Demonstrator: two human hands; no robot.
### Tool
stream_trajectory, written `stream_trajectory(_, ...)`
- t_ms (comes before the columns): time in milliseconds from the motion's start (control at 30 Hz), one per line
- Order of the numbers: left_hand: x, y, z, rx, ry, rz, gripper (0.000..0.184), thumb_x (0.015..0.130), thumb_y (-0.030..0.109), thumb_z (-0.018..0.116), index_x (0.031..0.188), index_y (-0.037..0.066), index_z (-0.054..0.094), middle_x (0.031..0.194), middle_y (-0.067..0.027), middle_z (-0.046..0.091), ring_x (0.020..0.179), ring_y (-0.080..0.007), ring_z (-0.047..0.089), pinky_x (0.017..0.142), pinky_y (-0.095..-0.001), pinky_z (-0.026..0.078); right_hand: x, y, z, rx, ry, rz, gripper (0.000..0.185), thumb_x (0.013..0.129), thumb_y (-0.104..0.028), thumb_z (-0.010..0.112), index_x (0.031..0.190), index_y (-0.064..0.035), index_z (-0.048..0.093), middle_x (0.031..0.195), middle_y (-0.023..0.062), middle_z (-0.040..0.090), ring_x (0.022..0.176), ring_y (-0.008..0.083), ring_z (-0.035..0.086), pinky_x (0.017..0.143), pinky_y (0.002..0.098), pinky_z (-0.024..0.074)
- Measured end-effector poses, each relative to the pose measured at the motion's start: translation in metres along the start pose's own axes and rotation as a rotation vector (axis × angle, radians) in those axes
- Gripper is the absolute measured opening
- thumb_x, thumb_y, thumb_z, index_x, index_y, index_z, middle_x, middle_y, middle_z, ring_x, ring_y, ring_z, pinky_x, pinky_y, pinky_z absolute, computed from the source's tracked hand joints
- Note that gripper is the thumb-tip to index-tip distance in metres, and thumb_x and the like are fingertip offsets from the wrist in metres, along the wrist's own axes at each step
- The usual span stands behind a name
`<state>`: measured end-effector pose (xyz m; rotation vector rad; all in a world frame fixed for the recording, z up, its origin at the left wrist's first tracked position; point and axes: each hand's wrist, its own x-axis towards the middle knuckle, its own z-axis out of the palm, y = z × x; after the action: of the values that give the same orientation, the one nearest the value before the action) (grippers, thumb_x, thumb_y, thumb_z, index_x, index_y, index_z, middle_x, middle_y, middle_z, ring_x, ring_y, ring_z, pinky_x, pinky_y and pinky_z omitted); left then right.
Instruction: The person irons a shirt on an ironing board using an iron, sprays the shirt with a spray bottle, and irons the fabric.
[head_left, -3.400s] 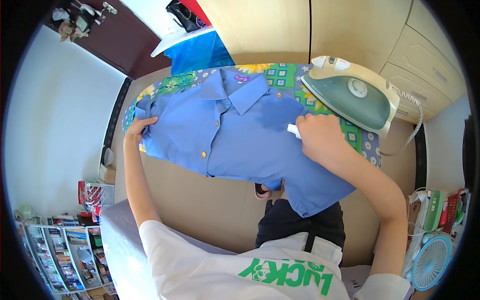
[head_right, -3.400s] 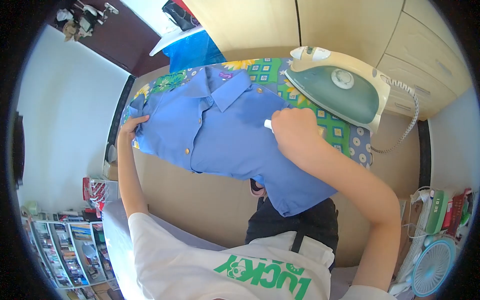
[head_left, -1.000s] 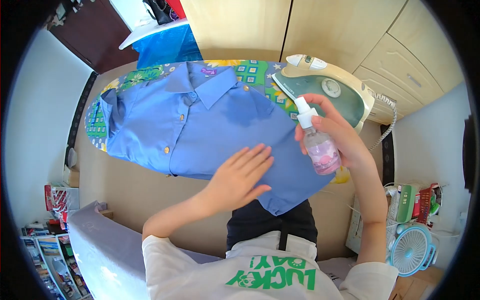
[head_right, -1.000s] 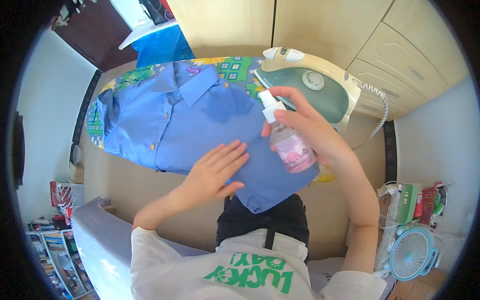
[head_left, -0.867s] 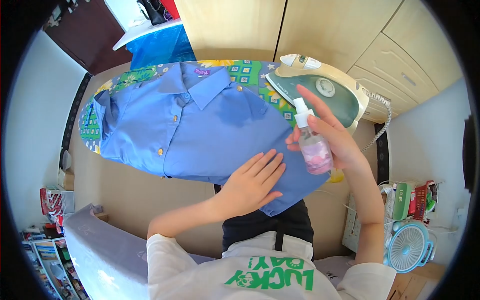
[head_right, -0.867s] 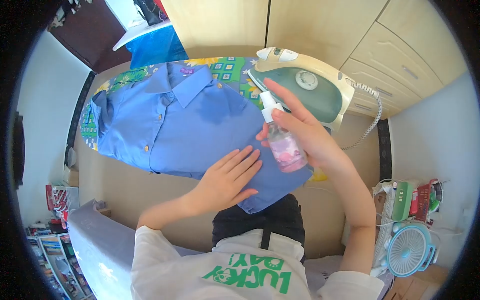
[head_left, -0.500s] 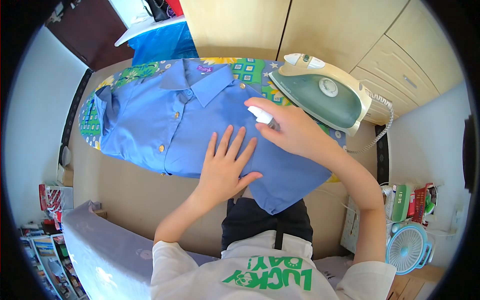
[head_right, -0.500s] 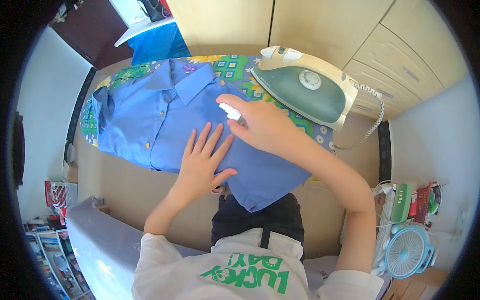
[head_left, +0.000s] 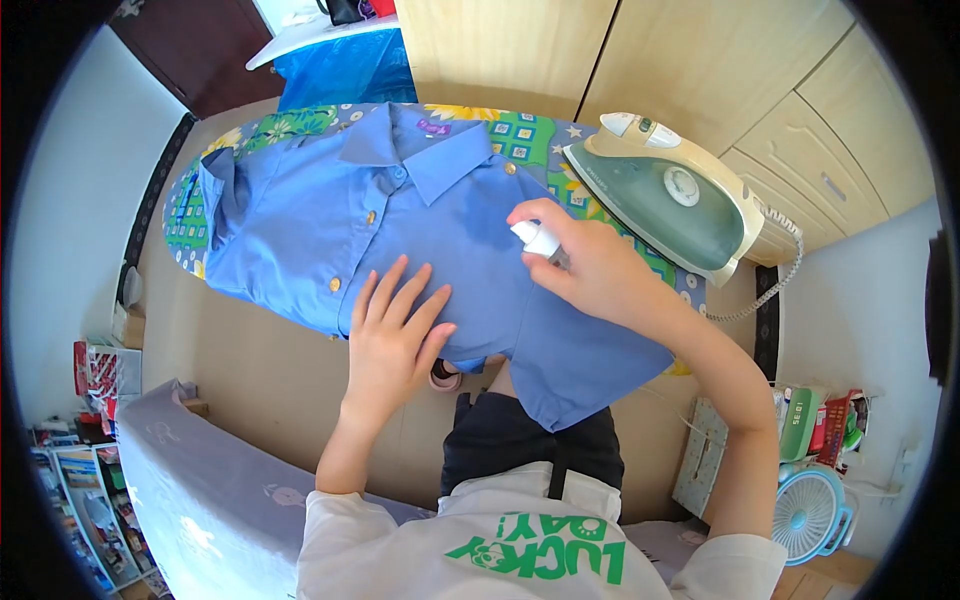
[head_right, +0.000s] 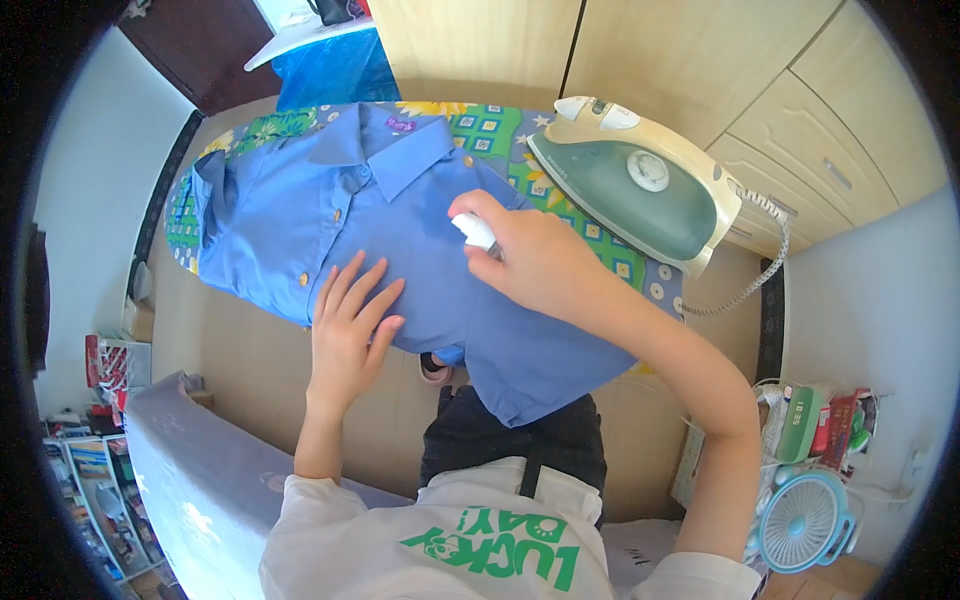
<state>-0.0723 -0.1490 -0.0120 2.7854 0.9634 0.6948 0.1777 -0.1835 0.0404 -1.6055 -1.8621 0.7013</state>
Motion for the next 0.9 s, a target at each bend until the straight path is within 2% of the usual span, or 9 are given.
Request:
stream_trajectory(167,-0.012,0.004,0.000,-0.122,0.182,0.031,0.017,0.080,0.010,0.061,0.094,0.005,0.069,0.111,-0.0099,0.063,0.116,-0.0333,0.052,0.098,-0.0486,0.036,0.004,-0.008,0.008,0.114,-0.083,0.017,0.034,0.084,-0.014,0.059,0.117,-0.0121,0.048,0.071,0.0147,0.062,0.064,0.0306,0.063,0.059,0.0387,0.0472)
stream_trajectory(267,-0.020,0.007,0.004,-0.113,0.273,0.056,0.014,0.080,0.012,0.061,0.089,0.007,0.069,0.101,-0.0066,0.066,0.108,-0.0305,0.057,0.093,-0.0462,0.041,0.007,-0.026,0.000,0.226,-0.155,0.093,0.033,0.085,-0.013,0.058,0.117,-0.0125,0.048,0.068,0.0132,0.061,0.061,0.0274,0.063,0.056,0.0373,0.0469)
stream_trajectory(333,-0.030,0.015,0.013,-0.172,0.333,0.050,0.013,0.079,0.012,0.061,0.088,0.008,0.069,0.099,-0.0056,0.067,0.104,-0.0295,0.059,0.088,-0.0447,0.042,0.008,-0.037,-0.005,0.312,-0.328,0.381,0.033,0.087,-0.014,0.057,0.119,-0.0144,0.048,0.069,0.0105,0.060,0.059,0.0214,0.062,0.056,0.0344,0.0475)
stream_trajectory(367,-0.035,0.019,0.019,-0.230,0.392,0.049,0.012,0.078,0.011,0.060,0.086,0.008,0.069,0.096,-0.0045,0.067,0.100,-0.0286,0.060,0.084,-0.0433,0.044,0.008,-0.030,0.000,0.315,-0.332,0.379,0.033,0.087,-0.014,0.057,0.119,-0.0144,0.048,0.069,0.0105,0.060,0.059,0.0214,0.062,0.056,0.0344,0.0475)
stream_trajectory(433,-0.050,0.032,0.030,-0.310,0.398,0.058,0.012,0.078,0.011,0.060,0.086,0.008,0.069,0.094,-0.0042,0.067,0.097,-0.0283,0.061,0.080,-0.0422,0.045,0.005,-0.010,0.015,0.368,-0.175,0.216,0.035,0.088,-0.016,0.058,0.122,-0.0166,0.048,0.074,0.0071,0.060,0.063,0.0149,0.061,0.058,0.0308,0.0479)
stream_trajectory(533,-0.066,0.058,0.052,-0.545,0.404,0.078,0.014,0.081,0.013,0.057,0.079,0.007,0.069,0.089,-0.0057,0.069,0.088,-0.0278,0.063,0.076,-0.0411,0.047,0.008,-0.009,0.017,0.615,-0.058,0.278,0.034,0.089,-0.011,0.059,0.121,-0.0140,0.048,0.081,0.0007,0.054,0.068,0.0065,0.054,0.061,0.0246,0.0470)
stream_trajectory(633,-0.073,0.085,0.070,-0.651,0.327,0.116,0.012,0.078,0.014,0.059,0.078,0.007,0.069,0.088,-0.0049,0.069,0.088,-0.0254,0.064,0.073,-0.0383,0.048,0.016,-0.009,0.013,0.555,-0.119,0.308,0.035,0.089,-0.013,0.059,0.122,-0.0127,0.046,0.084,0.0013,0.054,0.070,0.0084,0.056,0.063,0.0243,0.0465)
stream_trajectory(700,-0.076,0.096,0.076,-0.699,0.289,0.297,0.009,0.076,0.013,0.061,0.077,0.008,0.068,0.087,-0.0039,0.068,0.088,-0.0234,0.064,0.070,-0.0361,0.049,0.023,-0.002,0.013,0.482,-0.148,0.305,0.036,0.090,-0.014,0.059,0.123,-0.0130,0.046,0.084,0.0015,0.054,0.070,0.0090,0.056,0.063,0.0241,0.0462)
stream_trajectory(900,-0.073,0.092,0.071,-0.716,0.312,0.281,0.008,0.075,0.012,0.061,0.078,0.008,0.068,0.087,-0.0036,0.068,0.085,-0.0231,0.064,0.066,-0.0350,0.049,0.040,-0.007,0.011,0.440,-0.051,0.283,0.030,0.090,-0.020,0.058,0.117,-0.0127,0.048,0.085,0.0033,0.056,0.070,0.0097,0.057,0.064,0.0270,0.0464)
